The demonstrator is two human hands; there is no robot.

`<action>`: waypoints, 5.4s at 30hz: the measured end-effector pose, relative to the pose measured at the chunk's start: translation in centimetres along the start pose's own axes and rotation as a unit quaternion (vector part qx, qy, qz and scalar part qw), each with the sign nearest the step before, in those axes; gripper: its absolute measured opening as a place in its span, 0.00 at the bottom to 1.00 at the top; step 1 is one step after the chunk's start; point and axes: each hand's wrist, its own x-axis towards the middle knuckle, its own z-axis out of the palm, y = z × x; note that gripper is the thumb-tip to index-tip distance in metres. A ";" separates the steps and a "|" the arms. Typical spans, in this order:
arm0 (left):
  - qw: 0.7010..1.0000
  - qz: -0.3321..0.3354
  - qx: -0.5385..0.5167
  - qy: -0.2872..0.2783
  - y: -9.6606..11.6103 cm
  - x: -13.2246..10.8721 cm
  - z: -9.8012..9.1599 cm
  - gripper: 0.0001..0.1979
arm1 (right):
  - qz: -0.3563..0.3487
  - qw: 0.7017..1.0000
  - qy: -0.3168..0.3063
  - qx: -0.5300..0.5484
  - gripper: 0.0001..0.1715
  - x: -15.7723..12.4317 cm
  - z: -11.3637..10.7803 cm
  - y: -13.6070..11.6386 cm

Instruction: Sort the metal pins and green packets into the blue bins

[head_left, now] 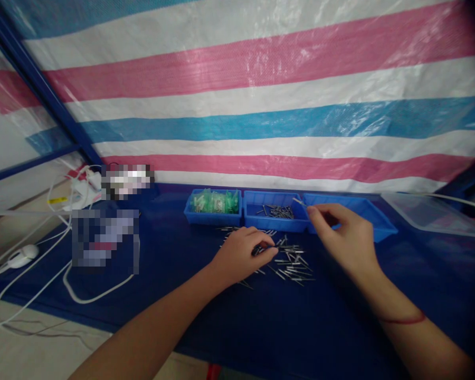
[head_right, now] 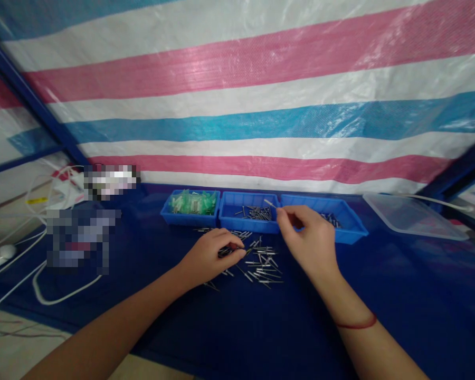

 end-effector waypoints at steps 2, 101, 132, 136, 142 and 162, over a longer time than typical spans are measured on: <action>0.999 0.001 0.034 -0.006 -0.1 -0.1 0.2 0.08 | 0.047 0.996 0.022 -0.069 0.16 0.7 -0.6 1.3; 0.980 -0.114 -0.139 0.086 0.2 0.4 0.1 0.10 | 0.054 0.935 -0.200 0.288 0.14 -1.9 1.5 -3.5; 0.981 0.004 0.173 -0.082 0.1 -0.6 0.7 0.11 | -0.139 0.980 0.014 -0.140 0.12 0.5 0.0 0.7; 0.981 0.006 0.172 -0.085 0.1 -0.5 0.8 0.10 | -0.169 0.979 0.019 -0.113 0.11 0.1 0.3 0.0; 0.982 0.016 0.165 -0.085 0.0 -0.4 0.8 0.14 | -0.185 0.978 0.000 -0.097 0.10 -0.2 0.6 -0.4; 0.983 0.020 0.166 -0.079 0.2 -0.4 0.8 0.12 | -0.194 0.978 -0.021 -0.074 0.10 -0.6 0.8 -1.0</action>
